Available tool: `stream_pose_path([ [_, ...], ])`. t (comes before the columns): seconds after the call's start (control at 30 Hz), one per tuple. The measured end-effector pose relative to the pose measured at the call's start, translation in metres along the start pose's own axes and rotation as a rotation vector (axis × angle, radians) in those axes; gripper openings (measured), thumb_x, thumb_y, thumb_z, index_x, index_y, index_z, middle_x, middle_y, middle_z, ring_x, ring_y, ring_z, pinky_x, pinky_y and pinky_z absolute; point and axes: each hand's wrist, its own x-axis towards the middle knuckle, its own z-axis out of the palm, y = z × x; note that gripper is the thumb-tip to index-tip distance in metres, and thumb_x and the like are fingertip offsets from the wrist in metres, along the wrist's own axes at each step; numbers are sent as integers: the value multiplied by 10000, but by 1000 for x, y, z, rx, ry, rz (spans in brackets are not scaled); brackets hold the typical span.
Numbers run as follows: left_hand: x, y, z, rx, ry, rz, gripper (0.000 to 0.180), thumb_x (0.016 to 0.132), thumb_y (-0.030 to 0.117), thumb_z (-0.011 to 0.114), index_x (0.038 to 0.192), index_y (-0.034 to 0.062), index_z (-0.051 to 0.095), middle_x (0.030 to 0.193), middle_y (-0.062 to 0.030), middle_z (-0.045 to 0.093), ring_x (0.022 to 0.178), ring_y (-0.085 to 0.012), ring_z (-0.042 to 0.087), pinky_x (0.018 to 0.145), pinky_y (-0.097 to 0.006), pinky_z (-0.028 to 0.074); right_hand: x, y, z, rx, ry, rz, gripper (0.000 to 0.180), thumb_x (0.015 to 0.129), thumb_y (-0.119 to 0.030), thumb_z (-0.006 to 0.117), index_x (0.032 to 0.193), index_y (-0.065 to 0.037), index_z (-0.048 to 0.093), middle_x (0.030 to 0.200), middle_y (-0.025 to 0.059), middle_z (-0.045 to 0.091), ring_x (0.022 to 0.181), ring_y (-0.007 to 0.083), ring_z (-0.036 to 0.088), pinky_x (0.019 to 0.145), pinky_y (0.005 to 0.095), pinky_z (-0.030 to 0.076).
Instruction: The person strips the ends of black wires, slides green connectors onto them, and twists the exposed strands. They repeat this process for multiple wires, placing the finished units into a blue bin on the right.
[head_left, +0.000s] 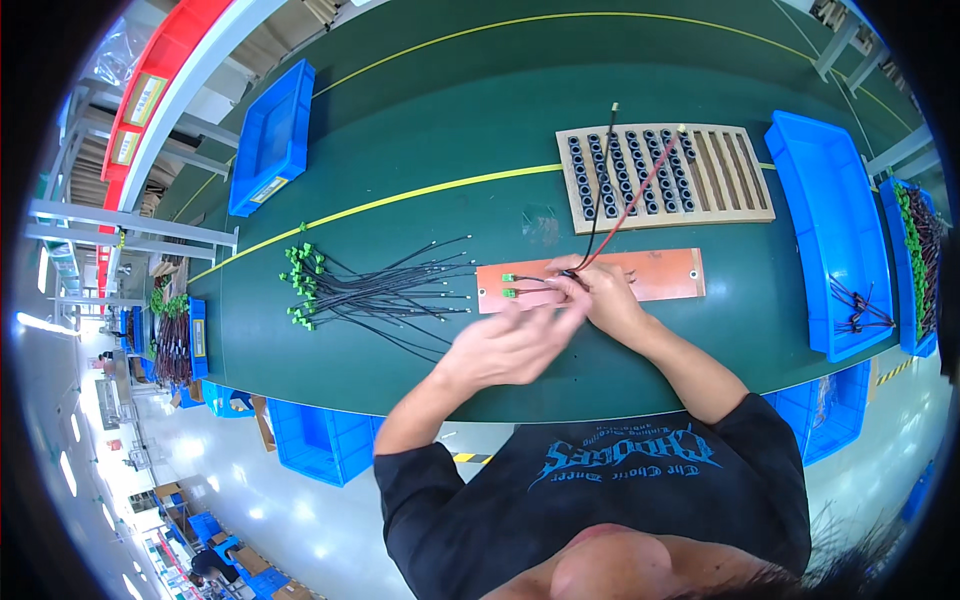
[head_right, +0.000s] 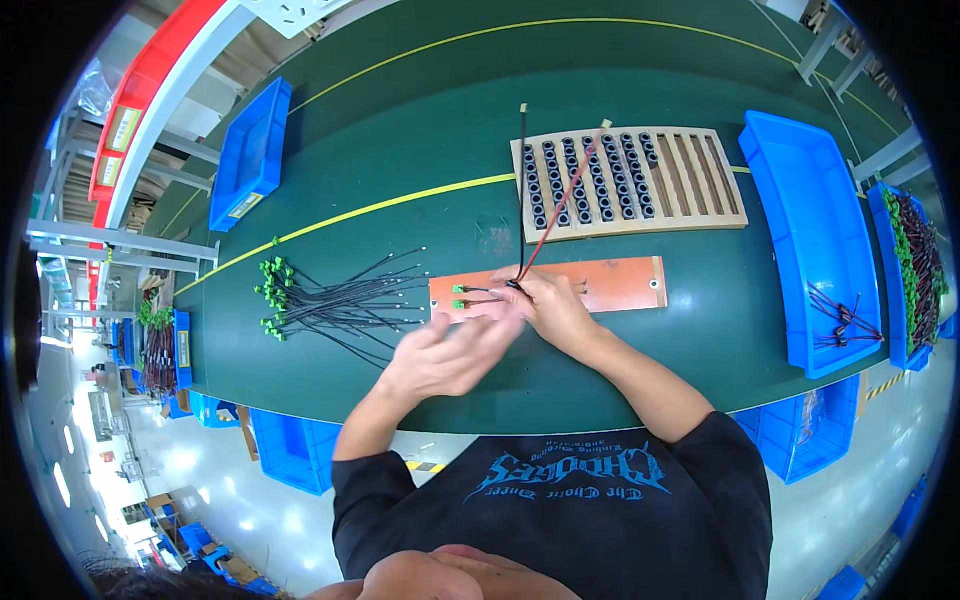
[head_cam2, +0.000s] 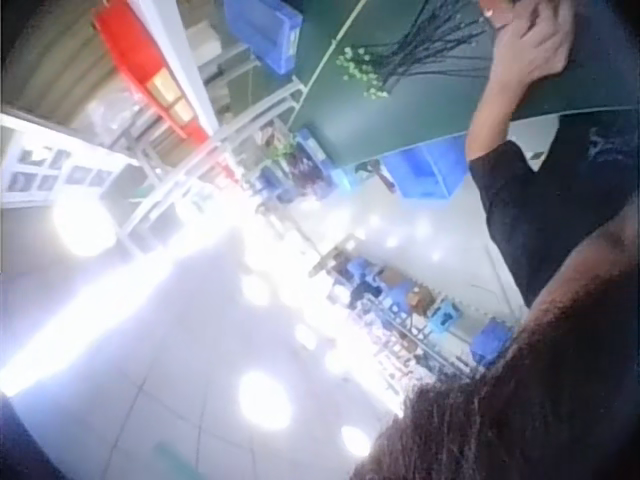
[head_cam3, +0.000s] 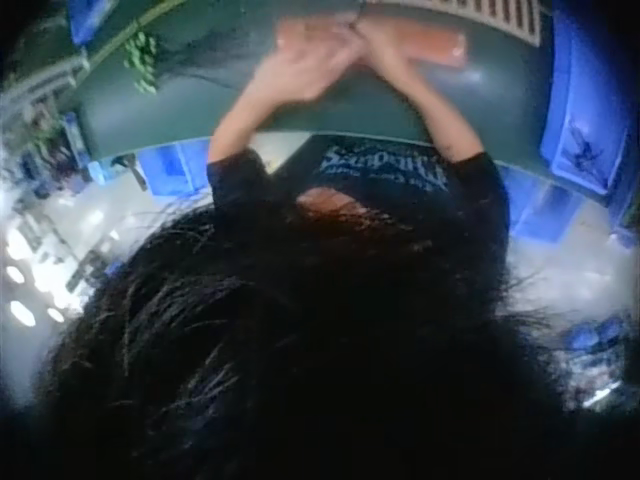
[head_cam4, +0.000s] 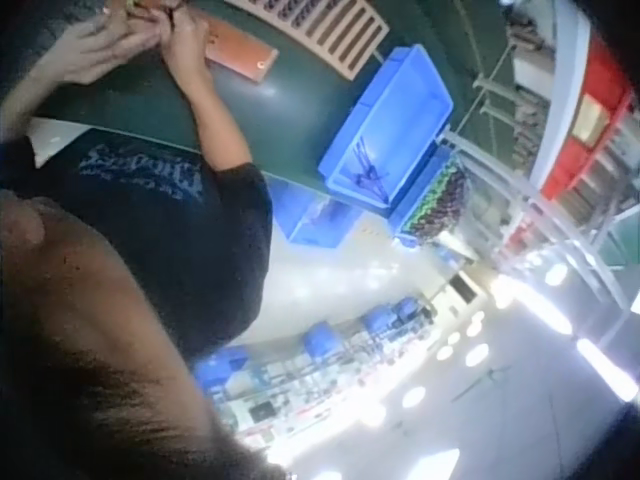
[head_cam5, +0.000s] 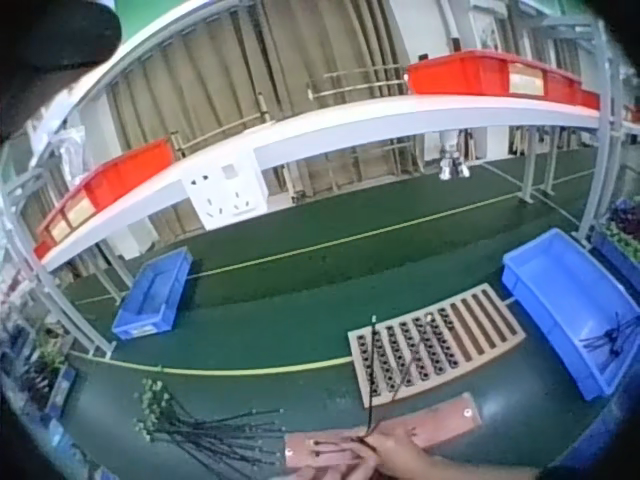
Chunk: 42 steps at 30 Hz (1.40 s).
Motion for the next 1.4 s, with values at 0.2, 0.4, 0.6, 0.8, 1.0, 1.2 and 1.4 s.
stream_pose_path([
  [0.2,53,-26,10,405,-306,309,420,801,197,627,1146,-11,744,1217,-83,660,1097,-175,538,880,-314,441,-3,14,-2,-341,76,-98,284,904,-42,717,1183,-8,670,884,174,748,794,347,758,729,411,609],
  [0.4,24,-74,7,206,-377,-117,378,705,74,692,1060,-57,695,1043,-151,664,886,-241,633,734,-338,525,4,7,2,84,34,96,147,1011,-125,684,1055,10,646,813,131,747,719,191,762,633,328,615],
  [0.6,-9,-80,16,-140,76,-734,388,810,-112,632,1180,-22,701,1129,-191,716,944,-300,708,855,-383,601,3,5,1,60,24,87,141,1004,-99,682,1092,8,654,881,137,760,756,201,773,650,325,623],
  [0.8,34,29,88,-1501,660,-1306,229,1056,30,587,1255,-3,694,1198,-136,739,1048,-166,698,914,-291,576,-3,9,-1,105,42,41,133,1005,-32,643,1132,6,654,935,168,757,828,265,779,698,360,630],
  [1.0,39,46,116,-1455,680,-1424,221,1071,93,596,1243,-18,681,1229,-140,739,1106,-162,678,960,-291,545,0,4,-8,-37,-5,42,194,1009,-26,618,1201,-4,602,990,213,742,879,367,758,745,436,604],
  [1.2,38,53,121,-1322,759,-1490,229,1075,94,588,1264,-19,650,1226,-162,739,1129,-182,683,984,-312,534,-9,-14,-14,-126,-80,6,206,1014,-51,614,1205,14,573,1026,246,725,959,438,720,813,477,575],
  [1.4,34,52,124,-1466,813,-1421,166,1044,-6,592,1196,-28,656,1206,-168,733,1067,-180,698,968,-303,549,-7,-53,-52,-712,-22,-274,214,926,-95,723,1123,-30,670,986,153,696,936,322,667,811,435,491],
])
